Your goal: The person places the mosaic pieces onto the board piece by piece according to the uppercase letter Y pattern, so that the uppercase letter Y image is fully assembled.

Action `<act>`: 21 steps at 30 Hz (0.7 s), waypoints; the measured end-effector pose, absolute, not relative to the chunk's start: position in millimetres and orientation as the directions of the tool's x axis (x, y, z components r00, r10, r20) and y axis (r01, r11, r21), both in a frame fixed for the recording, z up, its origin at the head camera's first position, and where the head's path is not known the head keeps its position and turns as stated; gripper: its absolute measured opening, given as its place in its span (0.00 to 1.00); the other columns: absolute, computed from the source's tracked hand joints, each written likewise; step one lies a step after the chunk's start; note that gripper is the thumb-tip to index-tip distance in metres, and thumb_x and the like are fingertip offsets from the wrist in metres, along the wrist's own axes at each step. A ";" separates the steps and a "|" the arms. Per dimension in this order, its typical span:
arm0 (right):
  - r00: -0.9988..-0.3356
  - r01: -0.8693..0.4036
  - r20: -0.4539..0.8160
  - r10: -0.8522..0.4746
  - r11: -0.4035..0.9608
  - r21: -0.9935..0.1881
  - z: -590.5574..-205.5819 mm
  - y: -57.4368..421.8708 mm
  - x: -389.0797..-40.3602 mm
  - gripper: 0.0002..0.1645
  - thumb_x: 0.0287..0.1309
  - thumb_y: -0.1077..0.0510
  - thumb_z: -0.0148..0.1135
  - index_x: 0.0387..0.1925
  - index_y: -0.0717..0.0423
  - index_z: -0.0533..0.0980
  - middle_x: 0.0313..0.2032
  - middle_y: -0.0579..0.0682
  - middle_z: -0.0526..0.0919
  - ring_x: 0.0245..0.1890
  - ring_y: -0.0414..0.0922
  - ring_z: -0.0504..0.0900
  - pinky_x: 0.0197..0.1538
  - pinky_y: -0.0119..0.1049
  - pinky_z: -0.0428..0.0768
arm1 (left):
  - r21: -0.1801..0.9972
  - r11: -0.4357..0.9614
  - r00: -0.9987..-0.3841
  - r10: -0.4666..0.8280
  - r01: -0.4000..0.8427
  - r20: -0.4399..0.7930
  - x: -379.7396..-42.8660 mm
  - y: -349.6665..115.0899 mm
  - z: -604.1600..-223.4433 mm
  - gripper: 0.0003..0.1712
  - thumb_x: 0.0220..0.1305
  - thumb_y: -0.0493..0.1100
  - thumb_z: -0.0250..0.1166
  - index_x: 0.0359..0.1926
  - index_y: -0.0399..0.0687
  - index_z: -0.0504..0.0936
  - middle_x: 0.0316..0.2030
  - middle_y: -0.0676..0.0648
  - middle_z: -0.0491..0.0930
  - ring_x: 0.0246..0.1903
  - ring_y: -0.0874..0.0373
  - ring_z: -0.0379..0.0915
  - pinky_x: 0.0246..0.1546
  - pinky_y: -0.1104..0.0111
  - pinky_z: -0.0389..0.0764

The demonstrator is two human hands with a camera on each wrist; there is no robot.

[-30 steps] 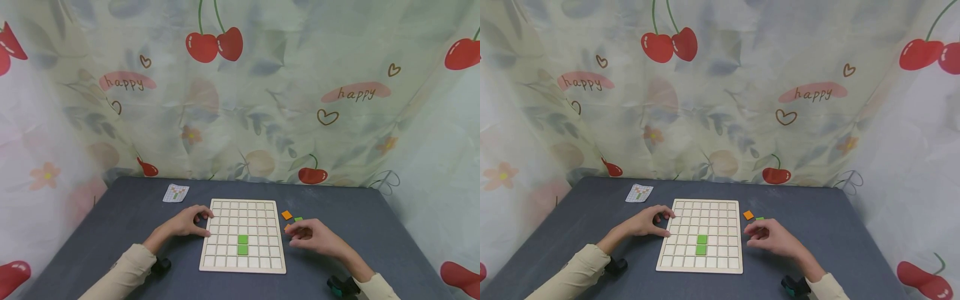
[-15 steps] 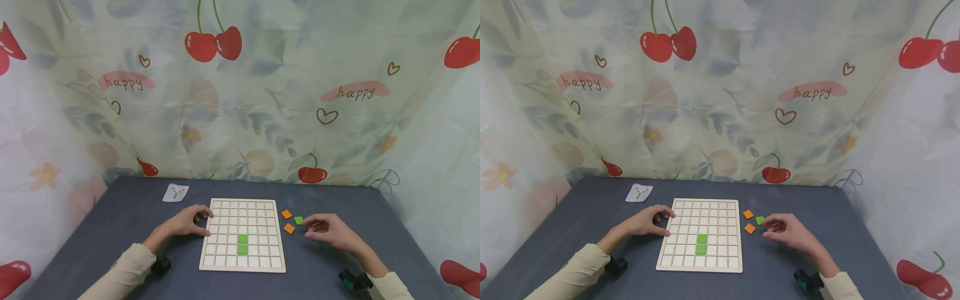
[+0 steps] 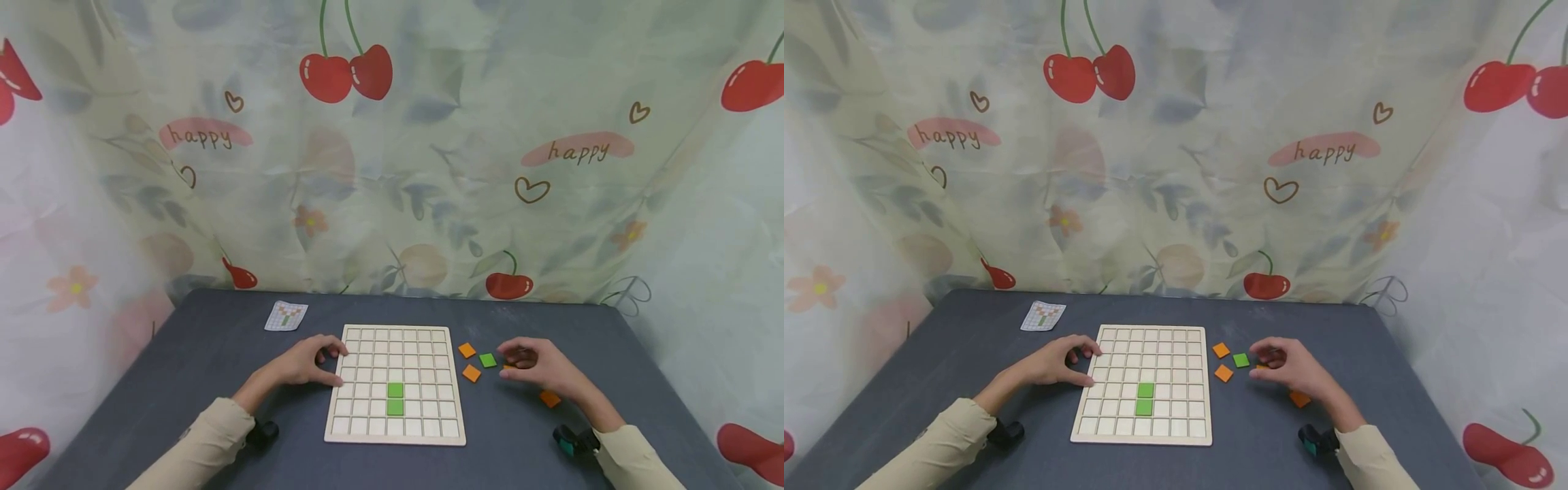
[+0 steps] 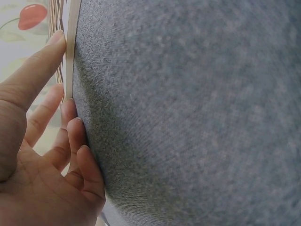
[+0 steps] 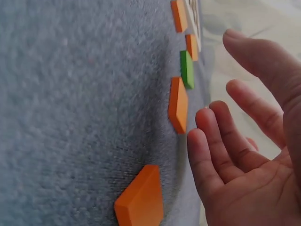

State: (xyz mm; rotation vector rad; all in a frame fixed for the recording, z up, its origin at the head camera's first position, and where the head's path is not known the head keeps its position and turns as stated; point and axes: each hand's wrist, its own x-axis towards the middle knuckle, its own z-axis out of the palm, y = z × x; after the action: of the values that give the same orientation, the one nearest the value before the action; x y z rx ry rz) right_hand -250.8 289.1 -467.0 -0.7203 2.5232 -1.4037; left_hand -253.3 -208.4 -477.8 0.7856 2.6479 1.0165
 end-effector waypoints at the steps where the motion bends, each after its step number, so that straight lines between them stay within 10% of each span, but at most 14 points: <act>1: -0.868 -0.335 0.087 -0.489 0.447 -0.830 -467.3 288.7 -252.3 0.27 0.59 0.58 0.75 0.55 0.68 0.78 0.52 0.63 0.81 0.48 0.57 0.82 0.49 0.42 0.80 | 0.669 0.623 -0.840 0.542 0.405 0.004 -253.3 -208.6 -477.9 0.27 0.55 0.48 0.80 0.53 0.46 0.81 0.43 0.48 0.74 0.40 0.52 0.69 0.44 0.56 0.71; 21: -0.874 -0.389 0.088 -0.478 0.580 -0.715 -483.5 275.2 -274.2 0.27 0.53 0.52 0.80 0.52 0.60 0.81 0.48 0.53 0.82 0.44 0.51 0.79 0.47 0.43 0.79 | 0.673 0.621 -0.839 0.544 0.402 -0.001 -253.1 -208.8 -477.2 0.26 0.57 0.47 0.79 0.53 0.46 0.81 0.43 0.48 0.74 0.40 0.52 0.69 0.45 0.57 0.71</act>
State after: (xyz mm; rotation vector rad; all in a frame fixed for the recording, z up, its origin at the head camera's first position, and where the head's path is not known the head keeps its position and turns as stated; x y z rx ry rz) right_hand -274.2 275.2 -483.5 -0.7406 2.6898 -1.1748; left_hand -253.1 -208.8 -477.2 0.7807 2.6393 1.0203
